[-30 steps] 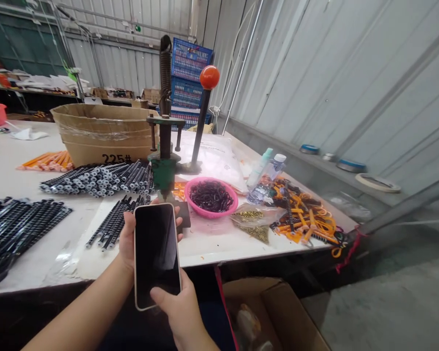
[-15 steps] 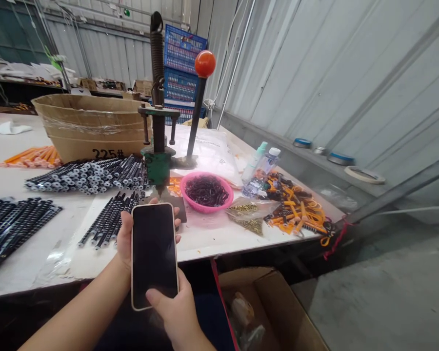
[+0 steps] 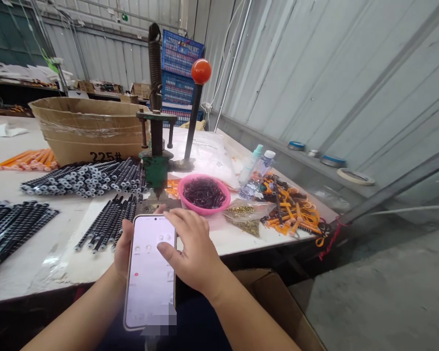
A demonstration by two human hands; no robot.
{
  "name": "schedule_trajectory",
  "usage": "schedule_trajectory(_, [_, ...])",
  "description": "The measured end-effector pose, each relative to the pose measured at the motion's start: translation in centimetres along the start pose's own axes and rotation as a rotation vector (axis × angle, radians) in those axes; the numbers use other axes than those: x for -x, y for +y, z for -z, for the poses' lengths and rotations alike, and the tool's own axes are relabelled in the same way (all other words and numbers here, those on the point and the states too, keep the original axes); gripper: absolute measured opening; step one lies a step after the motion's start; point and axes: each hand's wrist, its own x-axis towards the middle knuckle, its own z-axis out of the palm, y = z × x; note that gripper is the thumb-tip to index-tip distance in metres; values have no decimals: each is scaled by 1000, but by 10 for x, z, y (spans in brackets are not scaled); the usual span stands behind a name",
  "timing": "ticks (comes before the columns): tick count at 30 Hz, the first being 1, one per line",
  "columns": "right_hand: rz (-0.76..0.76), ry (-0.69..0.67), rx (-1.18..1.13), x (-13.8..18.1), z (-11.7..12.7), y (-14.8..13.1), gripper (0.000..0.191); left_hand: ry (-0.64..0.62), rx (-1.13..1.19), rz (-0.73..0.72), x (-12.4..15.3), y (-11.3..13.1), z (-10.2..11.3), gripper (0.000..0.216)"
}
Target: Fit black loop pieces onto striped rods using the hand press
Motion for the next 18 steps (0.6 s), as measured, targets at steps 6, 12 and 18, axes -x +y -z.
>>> schedule_trajectory(6, [22,41,68,20,-10,-2,32,-6,-27,26,3,0,-5,66])
schedule_trajectory(12, [30,78,-52,43,-6,-6,31,-50,-34,-5,2,1,-11,65])
schedule_trajectory(18, [169,94,63,61,-9,-16,20,-12,-28,-19,1,1,-14,64])
